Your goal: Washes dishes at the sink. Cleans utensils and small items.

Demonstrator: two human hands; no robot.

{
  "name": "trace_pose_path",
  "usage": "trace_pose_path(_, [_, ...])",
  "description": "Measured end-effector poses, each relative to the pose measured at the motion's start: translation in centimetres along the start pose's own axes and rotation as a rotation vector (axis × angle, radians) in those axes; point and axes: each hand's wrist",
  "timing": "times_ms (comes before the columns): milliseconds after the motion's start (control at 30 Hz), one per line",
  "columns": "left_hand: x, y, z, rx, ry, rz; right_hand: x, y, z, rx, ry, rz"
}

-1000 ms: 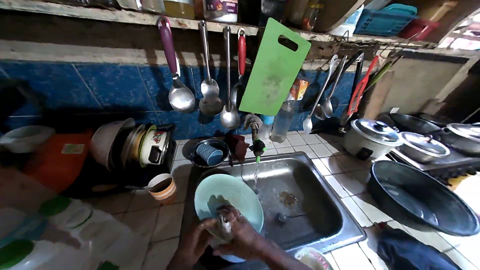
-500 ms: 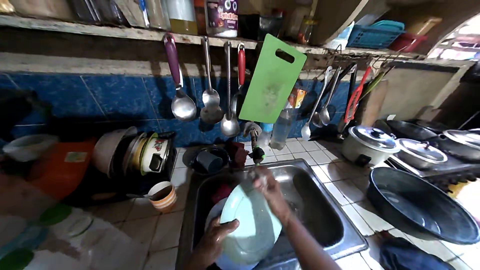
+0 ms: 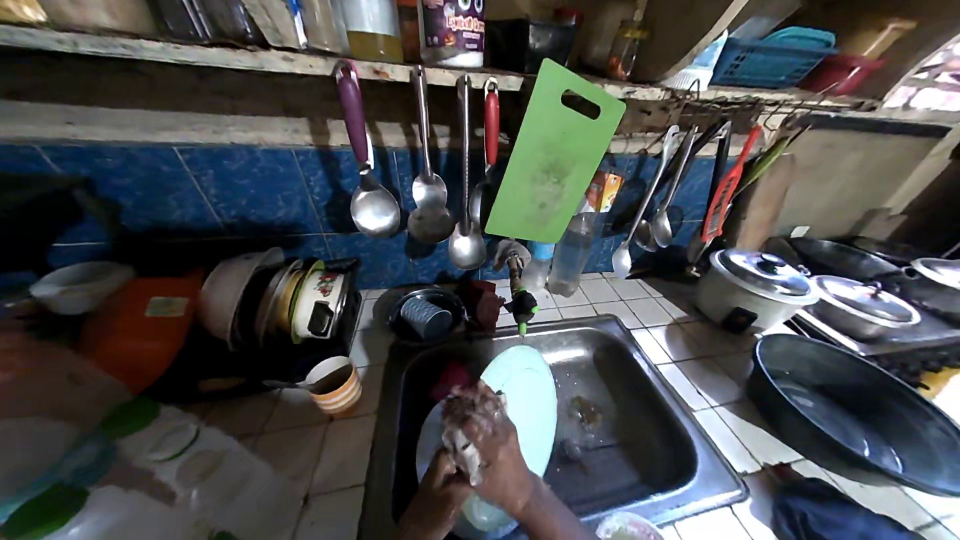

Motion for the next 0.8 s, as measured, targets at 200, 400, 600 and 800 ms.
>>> trace_pose_path(200, [-1.3, -3.3, 0.7, -0.063, 0.305, -0.047, -7.4, 2.6, -5.2, -0.355, 0.167, 0.997])
trace_pose_path(400, [-1.3, 0.7, 1.2, -0.001, 0.170, -0.050, -3.2, 2.1, -3.4, 0.052, -0.182, 0.207])
trace_pose_path(600, [-0.9, 0.5, 2.2, -0.017, 0.282, 0.161, -6.2, 3.7, -6.4, -0.273, 0.103, 0.872])
trace_pose_path(800, [-0.1, 2.2, 2.4, -0.010, 0.192, 0.079, -2.5, 1.5, -3.3, 0.057, -0.115, 0.193])
Point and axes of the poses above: each hand's wrist, its own y-axis towards the middle knuckle, its own z-axis out of the palm, x = y × z, and after that the axes turned 13 degrees about -z, right-handed
